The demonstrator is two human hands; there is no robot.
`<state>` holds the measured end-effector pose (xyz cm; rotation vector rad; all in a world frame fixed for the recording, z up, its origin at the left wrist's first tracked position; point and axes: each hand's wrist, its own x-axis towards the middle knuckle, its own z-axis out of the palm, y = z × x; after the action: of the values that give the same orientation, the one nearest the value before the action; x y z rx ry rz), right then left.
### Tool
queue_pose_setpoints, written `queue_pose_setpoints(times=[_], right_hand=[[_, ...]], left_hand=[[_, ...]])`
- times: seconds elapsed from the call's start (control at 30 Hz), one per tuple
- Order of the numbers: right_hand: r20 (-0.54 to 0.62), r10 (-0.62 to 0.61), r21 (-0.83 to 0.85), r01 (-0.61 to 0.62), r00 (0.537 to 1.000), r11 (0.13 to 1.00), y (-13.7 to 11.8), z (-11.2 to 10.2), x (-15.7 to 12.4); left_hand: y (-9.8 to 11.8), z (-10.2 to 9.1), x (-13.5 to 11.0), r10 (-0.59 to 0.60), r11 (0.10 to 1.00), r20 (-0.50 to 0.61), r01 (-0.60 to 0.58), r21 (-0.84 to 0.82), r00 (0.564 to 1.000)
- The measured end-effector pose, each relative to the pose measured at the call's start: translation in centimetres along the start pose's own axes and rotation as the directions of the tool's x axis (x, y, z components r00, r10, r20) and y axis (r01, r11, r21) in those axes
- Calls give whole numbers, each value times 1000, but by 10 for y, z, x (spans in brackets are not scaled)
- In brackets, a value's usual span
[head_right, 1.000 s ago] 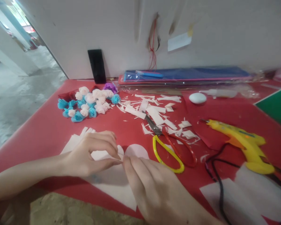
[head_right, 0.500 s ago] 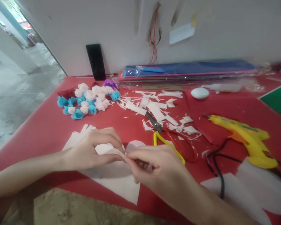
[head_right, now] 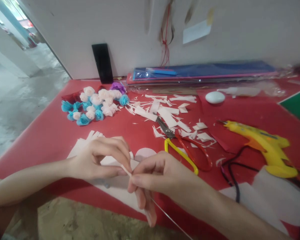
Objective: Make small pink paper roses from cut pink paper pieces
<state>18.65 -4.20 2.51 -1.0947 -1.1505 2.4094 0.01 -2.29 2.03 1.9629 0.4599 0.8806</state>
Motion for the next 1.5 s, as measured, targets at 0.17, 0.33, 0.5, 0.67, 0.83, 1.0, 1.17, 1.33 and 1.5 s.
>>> queue_pose_setpoints(times=[0.17,0.33,0.5,0.67,0.83,1.0,1.17,1.33,1.5], right_hand=[[159,7,179,-36,987,983,8,-3,4],[166,-8,146,-17,986,989,9,-3,6],[33,-92,-104,95,995,990,7,-3,4],[-66,-436,-693,274,897,667,7,-2,2],[96,-841,-974,224,533,31,13,6,3],[171,-898,-981,-17,405,-195,19,10,3],[406,-815,-856,-141,413,-497,30,1,-4],[406,-827,-869,-114,389,-481,45,-5,-6],[369,-857,-906,-68,360,-418,52,-8,-3]], left_hand=[[-4,-2,-1,18,999,10,-18,-42,1000],[-5,1,-3,20,997,-8,-21,-69,1000],[-2,4,-4,22,999,-39,-24,-36,999],[-3,6,-4,-1,999,-74,3,34,997],[-6,7,-4,-62,996,-128,68,49,990],[-7,9,-5,-95,993,-173,105,47,980],[-8,11,-6,-111,992,-209,119,28,972],[-9,12,-6,-129,991,-232,135,10,964],[-10,14,-7,-142,989,-242,147,6,960]])
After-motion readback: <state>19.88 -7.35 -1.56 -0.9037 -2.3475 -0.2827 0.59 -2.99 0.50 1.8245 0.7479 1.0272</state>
